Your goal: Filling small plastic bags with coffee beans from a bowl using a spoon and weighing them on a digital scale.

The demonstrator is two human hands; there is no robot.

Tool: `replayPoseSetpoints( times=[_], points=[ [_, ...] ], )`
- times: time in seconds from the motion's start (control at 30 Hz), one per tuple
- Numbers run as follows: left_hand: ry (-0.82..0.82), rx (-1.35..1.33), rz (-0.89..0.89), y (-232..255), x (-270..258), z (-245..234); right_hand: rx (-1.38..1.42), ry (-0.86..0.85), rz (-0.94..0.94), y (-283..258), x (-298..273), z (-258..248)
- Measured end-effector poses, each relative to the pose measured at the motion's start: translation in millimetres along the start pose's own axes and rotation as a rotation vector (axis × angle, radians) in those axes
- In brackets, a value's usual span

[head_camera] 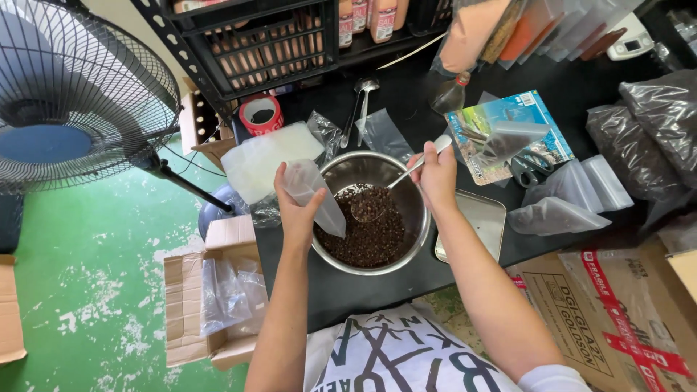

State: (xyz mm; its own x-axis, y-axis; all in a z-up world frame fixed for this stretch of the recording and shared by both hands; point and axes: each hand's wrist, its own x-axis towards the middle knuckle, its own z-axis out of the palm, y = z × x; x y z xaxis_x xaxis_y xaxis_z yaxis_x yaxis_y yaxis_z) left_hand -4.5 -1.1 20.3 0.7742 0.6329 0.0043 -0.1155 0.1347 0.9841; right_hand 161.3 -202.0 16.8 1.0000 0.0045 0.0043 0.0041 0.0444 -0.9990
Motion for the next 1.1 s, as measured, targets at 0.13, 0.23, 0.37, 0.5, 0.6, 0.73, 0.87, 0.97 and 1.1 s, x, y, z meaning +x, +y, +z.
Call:
replayPoseSetpoints(
  times=[0.13, 0.23, 0.37, 0.5, 0.6, 0.73, 0.87, 0.97, 1.1],
  points=[
    [-0.096, 0.175, -0.06, -3, -12, 14, 0.065, -0.014, -0.048, -31, 13, -4],
    [-0.221, 0.267, 0.067, -8, -20, 28, 0.077, -0.007, -0.124, -58, 10, -2],
    [-0.305, 0.34, 0.145, -7, -23, 39, -0.192, -0.019, -0.388, -84, -25, 14],
    [-0.305, 0.423, 0.183, -5, -23, 44, -0.425, -0.104, -0.961, -71, -65, 24],
    [-0.284, 0.399, 0.16, -17, -17, 40, -0.369, 0.009, -1.133, -66, -67, 26],
    [-0.242, 0.432, 0.171, -20, -17, 29, -0.493, -0.008, -0.957, -33, -31, 11],
    [-0.162, 0.391, 0.145, -13, -18, 14, -0.59, -0.114, -0.493, 23, -25, 3],
    [-0.122, 0.291, 0.094, -13, -21, 6, -0.544, -0.117, -0.229, 55, -25, -1],
    [-0.122, 0.265, 0.123, -14, -21, 6, -0.526, -0.189, 0.029, 77, -37, 14]
  ],
)
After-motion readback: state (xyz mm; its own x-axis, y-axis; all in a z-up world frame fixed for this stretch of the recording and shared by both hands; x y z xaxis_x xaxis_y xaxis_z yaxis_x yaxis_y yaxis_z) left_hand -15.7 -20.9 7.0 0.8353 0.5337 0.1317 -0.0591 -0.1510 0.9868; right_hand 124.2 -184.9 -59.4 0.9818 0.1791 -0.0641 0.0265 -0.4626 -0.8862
